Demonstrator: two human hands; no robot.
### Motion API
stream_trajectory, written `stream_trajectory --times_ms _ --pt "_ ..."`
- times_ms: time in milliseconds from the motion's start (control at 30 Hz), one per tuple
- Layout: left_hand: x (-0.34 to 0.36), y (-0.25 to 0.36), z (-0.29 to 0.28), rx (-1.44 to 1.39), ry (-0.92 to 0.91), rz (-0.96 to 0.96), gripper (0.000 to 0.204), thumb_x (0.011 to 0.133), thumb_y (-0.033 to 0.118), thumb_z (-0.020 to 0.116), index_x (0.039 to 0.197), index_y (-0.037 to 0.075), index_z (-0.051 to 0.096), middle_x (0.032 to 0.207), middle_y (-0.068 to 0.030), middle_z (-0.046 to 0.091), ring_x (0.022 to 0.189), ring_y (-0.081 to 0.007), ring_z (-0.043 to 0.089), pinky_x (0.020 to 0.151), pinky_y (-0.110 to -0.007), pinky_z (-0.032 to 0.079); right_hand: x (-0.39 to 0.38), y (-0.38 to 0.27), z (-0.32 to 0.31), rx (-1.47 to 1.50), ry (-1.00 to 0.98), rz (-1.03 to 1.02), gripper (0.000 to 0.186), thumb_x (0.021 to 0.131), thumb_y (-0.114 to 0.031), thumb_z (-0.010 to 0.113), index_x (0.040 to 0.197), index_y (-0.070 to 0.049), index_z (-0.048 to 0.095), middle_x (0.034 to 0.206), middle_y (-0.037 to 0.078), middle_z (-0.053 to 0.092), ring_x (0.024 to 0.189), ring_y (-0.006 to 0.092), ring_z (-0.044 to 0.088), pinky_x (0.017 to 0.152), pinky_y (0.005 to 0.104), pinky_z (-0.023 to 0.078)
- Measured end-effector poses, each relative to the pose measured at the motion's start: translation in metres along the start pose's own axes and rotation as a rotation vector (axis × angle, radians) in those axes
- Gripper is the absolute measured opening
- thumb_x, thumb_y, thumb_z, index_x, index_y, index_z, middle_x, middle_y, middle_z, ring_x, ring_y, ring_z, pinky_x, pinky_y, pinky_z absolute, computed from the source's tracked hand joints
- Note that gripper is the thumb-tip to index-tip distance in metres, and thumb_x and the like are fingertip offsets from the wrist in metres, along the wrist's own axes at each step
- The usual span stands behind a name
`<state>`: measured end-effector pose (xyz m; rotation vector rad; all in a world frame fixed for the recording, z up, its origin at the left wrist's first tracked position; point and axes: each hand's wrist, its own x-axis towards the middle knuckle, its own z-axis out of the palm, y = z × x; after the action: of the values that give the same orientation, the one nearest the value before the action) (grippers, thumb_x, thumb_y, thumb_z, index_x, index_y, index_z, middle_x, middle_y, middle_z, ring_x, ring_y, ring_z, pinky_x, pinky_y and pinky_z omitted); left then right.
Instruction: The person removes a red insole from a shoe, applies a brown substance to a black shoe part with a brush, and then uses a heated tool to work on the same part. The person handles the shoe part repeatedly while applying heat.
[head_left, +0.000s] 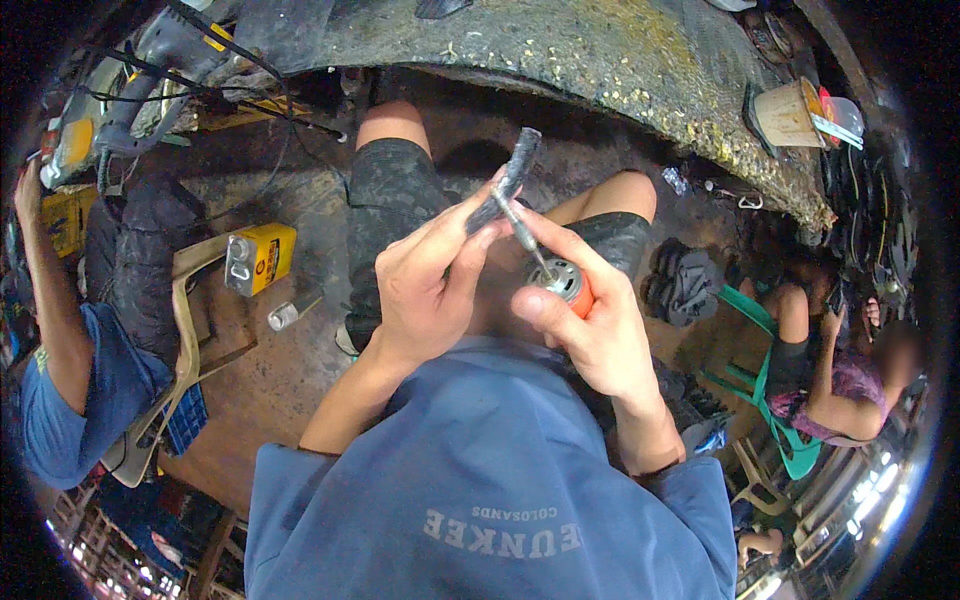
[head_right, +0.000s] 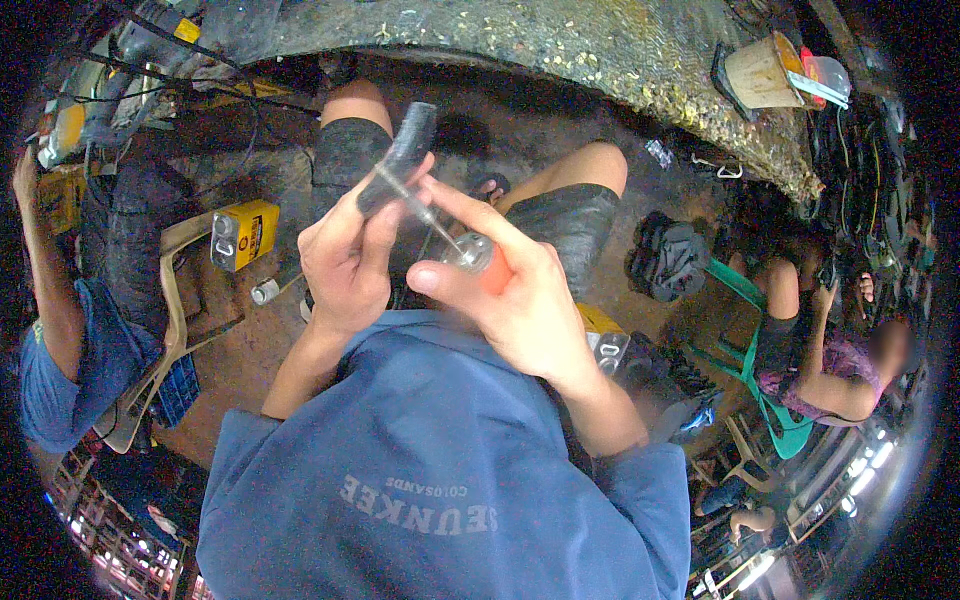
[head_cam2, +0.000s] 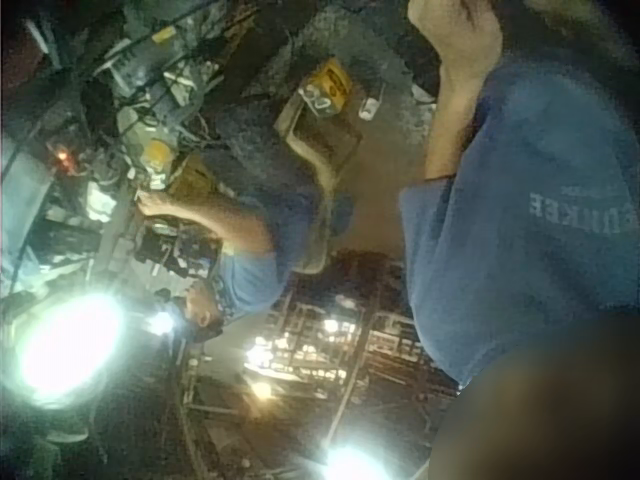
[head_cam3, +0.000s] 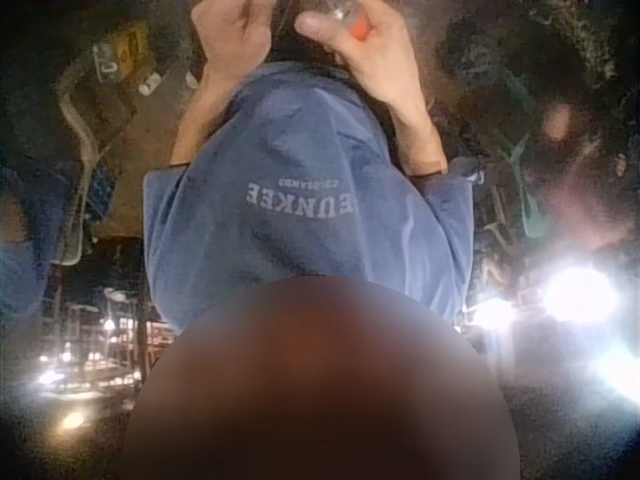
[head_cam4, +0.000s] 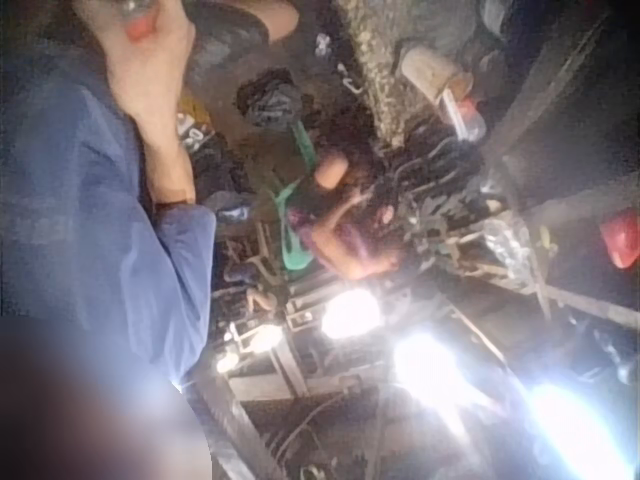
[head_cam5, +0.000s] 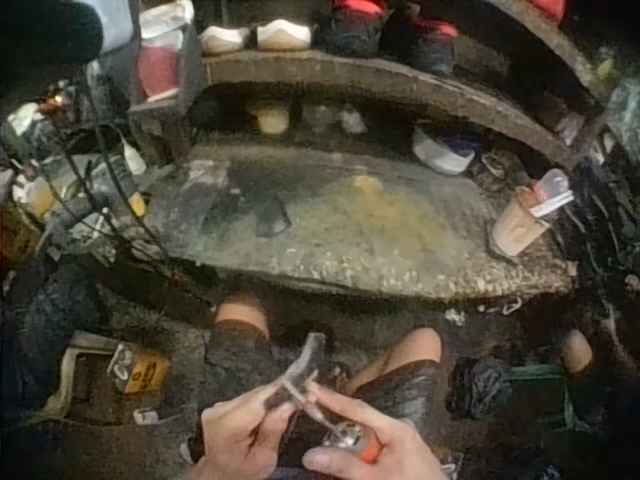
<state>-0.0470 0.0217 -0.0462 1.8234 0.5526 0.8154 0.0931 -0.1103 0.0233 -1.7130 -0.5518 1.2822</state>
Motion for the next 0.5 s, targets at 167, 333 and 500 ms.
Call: stream_trajectory --times_ms 167,333,500 --pt "-0.001 -0.001 0.001 0.002 0.003 -0.025 0.028 0.103 0.003 0.064 0.128 -0.006 0.073 0.130 -0.0229 0.075 0.113 -0.0343 0.078 0.096 -0.038 0.061 0.001 0.007 0.001 -0.209 0.040 -0.103 0.072 0.089 -0.028 0.090 0.154 -0.018 0.062 0.091 0.006 0.077 0.086 0.0090 0.067 0.087 0.0321 0.056" --pt "0.000 -0.002 0.001 0.014 -0.001 0.003 0.025 0.103 0.002 0.060 0.123 -0.005 0.075 0.131 -0.0231 0.075 0.114 -0.0347 0.078 0.096 -0.039 0.062 0.001 0.011 0.005 -0.197 0.053 -0.162 0.076 0.087 -0.033 0.091 0.156 -0.021 0.061 0.072 0.005 0.070 0.072 0.0073 0.061 0.076 0.0310 0.056" --pt "0.000 -0.002 0.001 -0.012 0.003 -0.021 0.024 0.103 0.000 0.060 0.120 -0.004 0.076 0.132 -0.0240 0.074 0.114 -0.0346 0.078 0.096 -0.039 0.062 -0.001 0.008 0.004 -0.260 0.046 -0.139 0.079 0.087 -0.033 0.092 0.158 -0.023 0.059 0.069 0.007 0.067 0.069 0.0080 0.061 0.074 0.0317 0.056"
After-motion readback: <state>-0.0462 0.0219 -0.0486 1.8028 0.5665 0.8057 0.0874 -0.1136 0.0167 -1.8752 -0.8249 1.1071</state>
